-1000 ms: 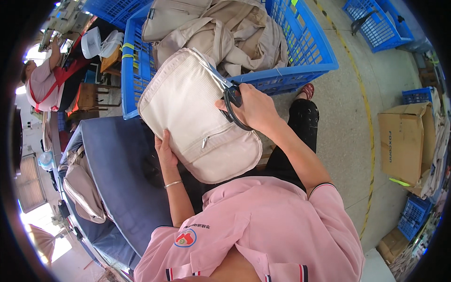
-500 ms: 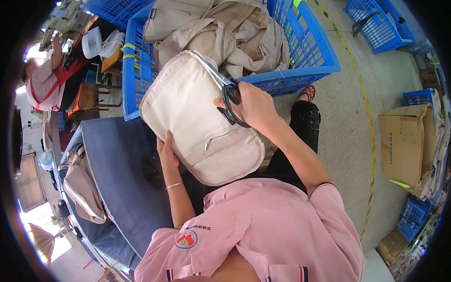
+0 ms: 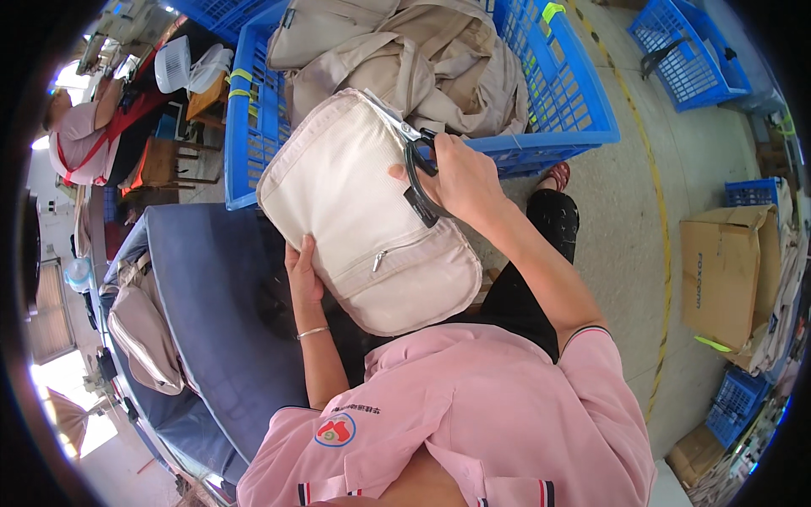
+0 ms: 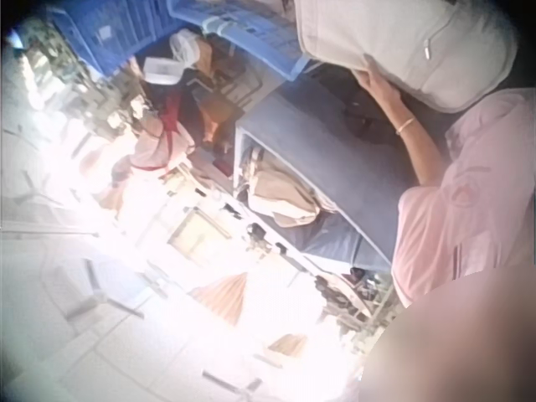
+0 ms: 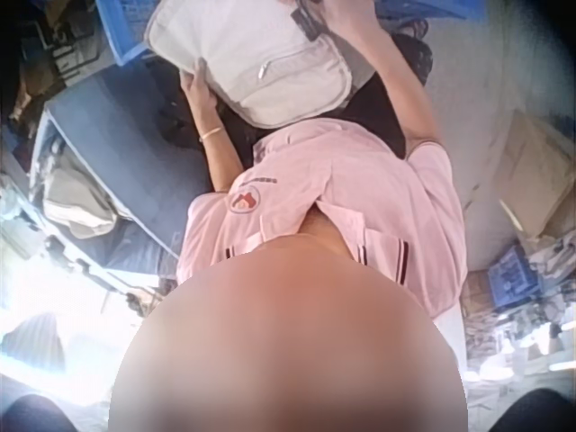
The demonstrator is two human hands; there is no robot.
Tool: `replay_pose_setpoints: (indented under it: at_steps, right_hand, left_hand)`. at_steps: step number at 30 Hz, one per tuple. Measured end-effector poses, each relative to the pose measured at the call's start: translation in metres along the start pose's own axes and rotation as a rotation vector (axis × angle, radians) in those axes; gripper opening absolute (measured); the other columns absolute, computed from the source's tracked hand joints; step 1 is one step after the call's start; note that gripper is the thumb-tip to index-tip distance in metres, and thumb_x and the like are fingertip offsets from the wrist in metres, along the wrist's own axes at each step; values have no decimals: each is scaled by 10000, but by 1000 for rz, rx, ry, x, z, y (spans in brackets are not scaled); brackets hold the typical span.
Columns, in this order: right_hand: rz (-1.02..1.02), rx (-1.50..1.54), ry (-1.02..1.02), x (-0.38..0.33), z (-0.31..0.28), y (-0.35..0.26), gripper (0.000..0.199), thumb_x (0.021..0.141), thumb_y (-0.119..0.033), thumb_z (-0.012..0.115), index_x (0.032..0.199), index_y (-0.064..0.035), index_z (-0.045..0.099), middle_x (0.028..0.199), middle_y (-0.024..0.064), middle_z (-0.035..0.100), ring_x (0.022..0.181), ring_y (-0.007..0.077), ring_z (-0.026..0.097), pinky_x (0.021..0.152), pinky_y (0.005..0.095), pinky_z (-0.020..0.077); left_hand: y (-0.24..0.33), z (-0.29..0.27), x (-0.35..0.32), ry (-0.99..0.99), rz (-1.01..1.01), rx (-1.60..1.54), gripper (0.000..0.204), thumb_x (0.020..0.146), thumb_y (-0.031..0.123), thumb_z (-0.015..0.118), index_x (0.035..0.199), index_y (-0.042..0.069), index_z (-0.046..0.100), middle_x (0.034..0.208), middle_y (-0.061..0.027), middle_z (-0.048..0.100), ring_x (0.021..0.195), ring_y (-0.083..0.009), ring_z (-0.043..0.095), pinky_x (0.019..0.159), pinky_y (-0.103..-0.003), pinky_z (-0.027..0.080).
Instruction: Trimming loose threads from backpacks using scissors in a manufacturing facility.
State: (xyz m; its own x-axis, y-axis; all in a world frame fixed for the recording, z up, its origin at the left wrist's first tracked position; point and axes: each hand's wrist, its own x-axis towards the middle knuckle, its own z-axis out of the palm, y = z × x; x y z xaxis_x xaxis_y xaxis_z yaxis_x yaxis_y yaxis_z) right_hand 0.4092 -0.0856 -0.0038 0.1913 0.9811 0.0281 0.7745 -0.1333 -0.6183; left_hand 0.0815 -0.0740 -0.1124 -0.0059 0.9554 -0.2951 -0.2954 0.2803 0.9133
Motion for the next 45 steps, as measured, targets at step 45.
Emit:
replay_pose_setpoints:
  at_steps: [45]
  right_hand:
    - [75, 117, 53, -79, 28, 77, 411, 932, -389, 688, 830, -11, 563, 590, 71, 494, 498, 152, 501, 459, 344, 397]
  left_hand:
    - [-10, -2, -56, 93, -188, -157, 397, 871, 187, 751, 1164, -60, 648, 1081, -93, 703, 935, -168, 663, 874, -303, 514]
